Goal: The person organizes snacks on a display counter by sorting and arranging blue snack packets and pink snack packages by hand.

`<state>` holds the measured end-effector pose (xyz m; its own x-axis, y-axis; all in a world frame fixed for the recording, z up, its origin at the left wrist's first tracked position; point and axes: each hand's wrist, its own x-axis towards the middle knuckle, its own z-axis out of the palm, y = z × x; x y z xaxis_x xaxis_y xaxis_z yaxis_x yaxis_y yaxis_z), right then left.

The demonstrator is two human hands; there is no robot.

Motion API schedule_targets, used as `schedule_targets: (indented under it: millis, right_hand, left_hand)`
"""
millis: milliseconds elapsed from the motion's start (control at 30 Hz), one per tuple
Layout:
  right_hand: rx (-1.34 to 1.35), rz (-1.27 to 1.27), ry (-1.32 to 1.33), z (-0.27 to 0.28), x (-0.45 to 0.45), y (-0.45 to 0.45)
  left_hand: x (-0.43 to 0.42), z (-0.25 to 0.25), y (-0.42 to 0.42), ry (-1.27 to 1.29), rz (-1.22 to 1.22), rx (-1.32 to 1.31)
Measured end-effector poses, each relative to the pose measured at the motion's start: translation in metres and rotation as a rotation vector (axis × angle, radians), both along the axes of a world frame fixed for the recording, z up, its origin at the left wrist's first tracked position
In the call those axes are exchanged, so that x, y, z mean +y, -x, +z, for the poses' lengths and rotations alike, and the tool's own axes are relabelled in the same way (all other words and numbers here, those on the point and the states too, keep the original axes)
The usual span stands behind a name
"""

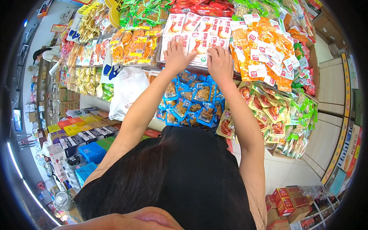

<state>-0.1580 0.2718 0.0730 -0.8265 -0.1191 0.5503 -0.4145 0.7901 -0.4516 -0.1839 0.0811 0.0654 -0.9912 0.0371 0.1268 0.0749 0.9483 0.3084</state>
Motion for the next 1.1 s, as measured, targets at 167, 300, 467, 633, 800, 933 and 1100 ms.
schedule_targets:
  millis: [167, 300, 467, 633, 800, 933, 1100]
  right_hand:
    - [-0.006, 0.008, 0.02, 0.001, 0.001, 0.001]
    - [-0.004, 0.011, 0.023, -0.004, 0.002, 0.0]
    - [-0.006, -0.005, 0.034, -0.001, 0.001, -0.001]
    - [0.051, -0.004, 0.043, -0.006, 0.002, 0.0]
    - [0.044, -0.006, 0.033, -0.004, 0.002, 0.0]
    - [0.038, 0.002, 0.012, -0.002, 0.002, 0.001]
    - [0.048, -0.003, -0.009, -0.002, 0.0, 0.001]
  left_hand:
    - [0.0, -0.001, 0.003, 0.017, -0.004, 0.032]
    - [-0.003, -0.009, 0.001, 0.013, -0.037, 0.089]
    - [-0.004, -0.006, 0.004, 0.038, -0.059, 0.042]
    - [-0.005, -0.01, 0.004, 0.044, -0.051, 0.044]
    - [-0.004, -0.006, 0.002, 0.033, -0.032, 0.0]
    - [-0.003, -0.005, 0.004, 0.034, -0.03, 0.012]
    - [-0.003, -0.005, 0.002, 0.023, -0.021, 0.025]
